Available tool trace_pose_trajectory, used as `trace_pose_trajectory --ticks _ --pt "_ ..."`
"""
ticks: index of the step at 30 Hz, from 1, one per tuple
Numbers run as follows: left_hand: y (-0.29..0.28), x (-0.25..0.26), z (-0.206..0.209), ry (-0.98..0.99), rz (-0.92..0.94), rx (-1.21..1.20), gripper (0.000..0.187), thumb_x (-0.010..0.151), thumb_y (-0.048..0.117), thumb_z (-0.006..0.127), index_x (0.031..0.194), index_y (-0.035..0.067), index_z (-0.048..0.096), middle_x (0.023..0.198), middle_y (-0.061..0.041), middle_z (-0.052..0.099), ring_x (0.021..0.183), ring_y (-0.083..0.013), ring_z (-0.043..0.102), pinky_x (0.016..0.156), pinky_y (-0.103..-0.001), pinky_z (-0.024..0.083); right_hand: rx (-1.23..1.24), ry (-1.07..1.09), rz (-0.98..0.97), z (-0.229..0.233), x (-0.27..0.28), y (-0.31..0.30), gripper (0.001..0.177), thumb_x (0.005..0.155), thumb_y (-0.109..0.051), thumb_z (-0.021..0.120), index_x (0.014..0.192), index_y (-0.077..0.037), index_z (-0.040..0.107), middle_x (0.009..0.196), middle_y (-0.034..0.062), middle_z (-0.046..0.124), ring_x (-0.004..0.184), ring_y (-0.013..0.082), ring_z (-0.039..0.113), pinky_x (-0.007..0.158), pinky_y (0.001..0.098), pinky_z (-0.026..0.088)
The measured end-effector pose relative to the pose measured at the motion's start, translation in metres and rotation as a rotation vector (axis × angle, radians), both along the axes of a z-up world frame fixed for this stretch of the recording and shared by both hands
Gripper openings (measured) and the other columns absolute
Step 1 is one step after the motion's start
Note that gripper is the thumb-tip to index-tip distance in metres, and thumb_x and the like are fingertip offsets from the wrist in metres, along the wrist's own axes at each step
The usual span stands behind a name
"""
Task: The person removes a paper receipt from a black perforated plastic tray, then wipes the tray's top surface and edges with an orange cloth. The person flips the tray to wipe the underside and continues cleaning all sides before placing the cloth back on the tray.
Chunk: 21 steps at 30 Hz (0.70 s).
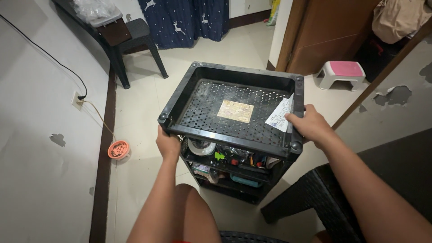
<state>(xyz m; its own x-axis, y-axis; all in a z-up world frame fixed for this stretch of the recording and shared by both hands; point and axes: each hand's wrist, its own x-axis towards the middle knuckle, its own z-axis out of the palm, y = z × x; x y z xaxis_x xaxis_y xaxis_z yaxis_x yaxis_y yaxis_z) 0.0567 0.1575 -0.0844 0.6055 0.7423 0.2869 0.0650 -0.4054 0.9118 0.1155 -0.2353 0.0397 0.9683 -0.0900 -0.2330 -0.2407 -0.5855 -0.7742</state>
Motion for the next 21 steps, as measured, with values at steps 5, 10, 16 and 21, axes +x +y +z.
trace_pose_trajectory --ticks 5,10,16,21 --pt "-0.017 -0.009 -0.006 -0.036 0.056 0.012 0.026 0.095 0.004 0.055 0.119 0.01 0.063 0.105 -0.017 0.075 0.101 -0.0382 0.071 0.086 -0.043 0.053 -0.068 -0.16 -0.005 -0.025 0.015 -0.013 0.055 0.089 -0.032 0.073 0.129 0.004 0.062 0.1 0.0227 0.075 0.078 0.0282 0.076 0.07 0.0406 0.06" --pt "-0.048 -0.038 -0.007 -0.022 0.111 0.005 0.029 0.093 0.002 0.055 0.12 0.011 0.062 0.104 -0.018 0.076 0.102 -0.0415 0.07 0.086 -0.045 0.052 -0.079 -0.222 -0.045 -0.018 0.015 -0.024 0.055 0.087 -0.031 0.076 0.132 -0.002 0.066 0.098 0.0219 0.076 0.076 0.0268 0.075 0.073 0.0383 0.058" --pt "-0.076 -0.069 0.004 -0.011 0.123 -0.018 0.039 0.088 0.006 0.062 0.126 0.013 0.058 0.101 -0.018 0.075 0.099 -0.0435 0.069 0.083 -0.048 0.052 0.049 -0.224 -0.03 -0.02 0.021 -0.044 0.062 0.086 -0.035 0.077 0.139 -0.004 0.066 0.1 0.0211 0.077 0.077 0.0263 0.075 0.071 0.0381 0.058" --pt "-0.07 -0.074 0.006 0.014 0.043 -0.021 0.038 0.091 0.009 0.063 0.128 0.015 0.06 0.099 -0.018 0.076 0.097 -0.0411 0.072 0.083 -0.046 0.053 -0.24 -0.064 0.095 -0.026 0.03 -0.054 0.077 0.083 -0.044 0.076 0.146 -0.006 0.054 0.117 0.0256 0.073 0.102 0.035 0.072 0.089 0.045 0.055"
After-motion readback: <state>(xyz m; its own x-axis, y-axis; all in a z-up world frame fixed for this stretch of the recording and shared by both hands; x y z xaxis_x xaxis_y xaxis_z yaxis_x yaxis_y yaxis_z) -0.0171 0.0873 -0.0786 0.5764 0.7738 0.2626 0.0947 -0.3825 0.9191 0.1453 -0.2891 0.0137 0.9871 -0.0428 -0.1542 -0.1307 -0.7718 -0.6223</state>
